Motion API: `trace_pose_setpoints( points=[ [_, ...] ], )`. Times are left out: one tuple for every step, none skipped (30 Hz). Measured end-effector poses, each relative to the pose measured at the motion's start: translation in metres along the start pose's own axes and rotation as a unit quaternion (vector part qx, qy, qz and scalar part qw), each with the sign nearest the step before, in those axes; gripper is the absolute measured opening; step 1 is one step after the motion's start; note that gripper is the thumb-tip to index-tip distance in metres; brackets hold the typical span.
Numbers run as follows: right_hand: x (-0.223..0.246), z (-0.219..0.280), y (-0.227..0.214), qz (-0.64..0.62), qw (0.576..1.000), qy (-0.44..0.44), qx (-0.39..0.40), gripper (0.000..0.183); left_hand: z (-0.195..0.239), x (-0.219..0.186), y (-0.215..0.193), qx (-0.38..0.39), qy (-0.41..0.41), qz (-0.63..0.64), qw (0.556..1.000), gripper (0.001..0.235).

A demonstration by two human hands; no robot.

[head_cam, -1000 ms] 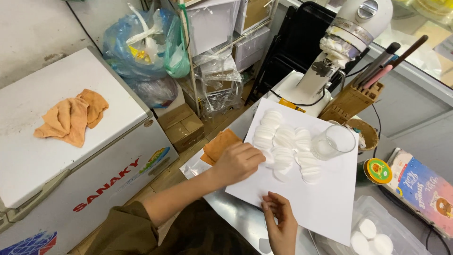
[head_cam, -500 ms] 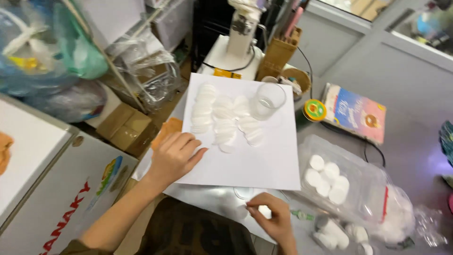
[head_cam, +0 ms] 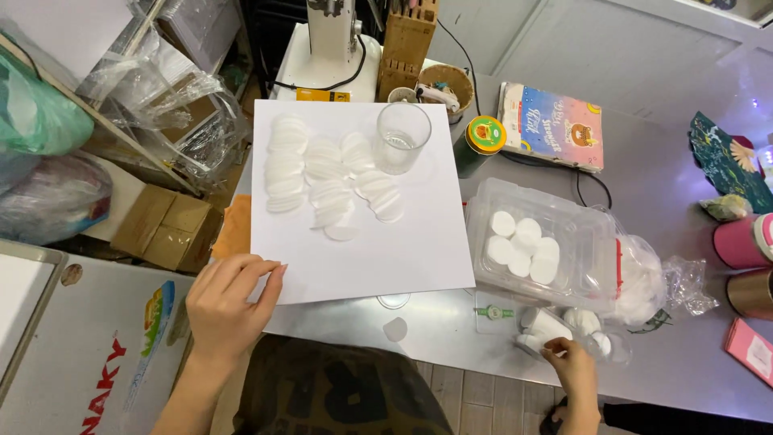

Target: Folding and shaping white cotton pads at a workstation.

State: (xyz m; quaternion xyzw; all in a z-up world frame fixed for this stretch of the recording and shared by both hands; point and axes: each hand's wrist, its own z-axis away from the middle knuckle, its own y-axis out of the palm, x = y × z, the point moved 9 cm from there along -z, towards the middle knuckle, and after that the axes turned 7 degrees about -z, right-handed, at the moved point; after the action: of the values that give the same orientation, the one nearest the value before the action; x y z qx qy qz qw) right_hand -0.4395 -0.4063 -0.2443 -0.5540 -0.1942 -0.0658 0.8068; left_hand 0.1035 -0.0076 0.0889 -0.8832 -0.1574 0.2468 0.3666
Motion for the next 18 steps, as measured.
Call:
trace_pose_setpoints(
  points=[
    [0.003,-0.001,0.004,-0.002,1.000,0.000,0.001,0.029,0.000,-0.001,0.001,0.000,0.001,-0.002,1.000,0.010],
    [0.009,-0.001,0.005,-0.013,1.000,-0.017,-0.013,0.030,0.001,-0.003,0.002,0.008,0.009,0.001,1.000,0.011],
    [0.016,-0.002,0.003,-0.024,0.999,-0.033,-0.030,0.031,-0.001,-0.006,0.005,0.014,0.018,0.006,1.000,0.011],
    [0.018,-0.003,0.004,-0.026,0.999,-0.033,-0.031,0.031,-0.003,-0.009,0.004,0.013,0.021,0.005,1.000,0.011],
    [0.019,-0.006,0.005,-0.019,0.999,-0.029,-0.025,0.033,-0.003,-0.011,0.002,0.009,0.021,0.012,1.000,0.012],
    [0.021,-0.008,0.006,-0.012,0.999,-0.025,-0.020,0.035,-0.003,-0.013,0.001,0.004,0.020,0.018,1.000,0.012],
    [0.018,-0.012,0.009,-0.011,0.999,-0.027,-0.019,0.035,-0.002,-0.013,0.002,0.004,0.019,0.017,1.000,0.012],
    [0.014,-0.016,0.014,-0.014,1.000,-0.025,-0.006,0.034,-0.002,-0.013,0.003,0.007,0.023,0.022,0.999,0.012],
    [0.011,-0.022,0.019,-0.017,1.000,-0.024,0.007,0.033,-0.001,-0.014,0.003,0.010,0.028,0.027,0.999,0.012],
    [0.007,-0.025,0.021,-0.017,0.999,-0.026,0.008,0.033,0.000,-0.014,0.004,0.009,0.026,0.025,0.999,0.012],
    [0.004,-0.028,0.024,-0.012,0.999,-0.036,0.011,0.031,0.001,-0.014,0.004,0.008,0.027,0.031,0.999,0.012],
    [0.002,-0.031,0.028,-0.008,0.999,-0.045,0.015,0.029,0.002,-0.014,0.004,0.007,0.027,0.037,0.999,0.011],
    [0.000,-0.031,0.028,-0.008,0.999,-0.047,0.015,0.029,0.002,-0.014,0.005,0.006,0.026,0.036,0.999,0.011],
    [-0.002,-0.032,0.025,0.001,0.999,-0.047,0.002,0.028,0.003,-0.014,0.007,0.015,0.025,0.039,0.999,0.011],
    [-0.004,-0.033,0.023,0.009,0.999,-0.046,-0.011,0.027,0.003,-0.013,0.009,0.025,0.023,0.041,0.999,0.010],
    [-0.007,-0.034,0.022,0.010,0.999,-0.049,-0.010,0.027,0.002,-0.014,0.008,0.025,0.021,0.040,0.999,0.010],
    [-0.007,-0.035,0.019,-0.021,0.997,-0.076,-0.027,0.026,0.002,-0.015,0.007,0.022,0.018,0.044,0.999,0.010],
    [-0.006,-0.036,0.016,-0.052,0.992,-0.103,-0.043,0.025,0.002,-0.016,0.006,0.020,0.015,0.047,0.999,0.009]
  ],
)
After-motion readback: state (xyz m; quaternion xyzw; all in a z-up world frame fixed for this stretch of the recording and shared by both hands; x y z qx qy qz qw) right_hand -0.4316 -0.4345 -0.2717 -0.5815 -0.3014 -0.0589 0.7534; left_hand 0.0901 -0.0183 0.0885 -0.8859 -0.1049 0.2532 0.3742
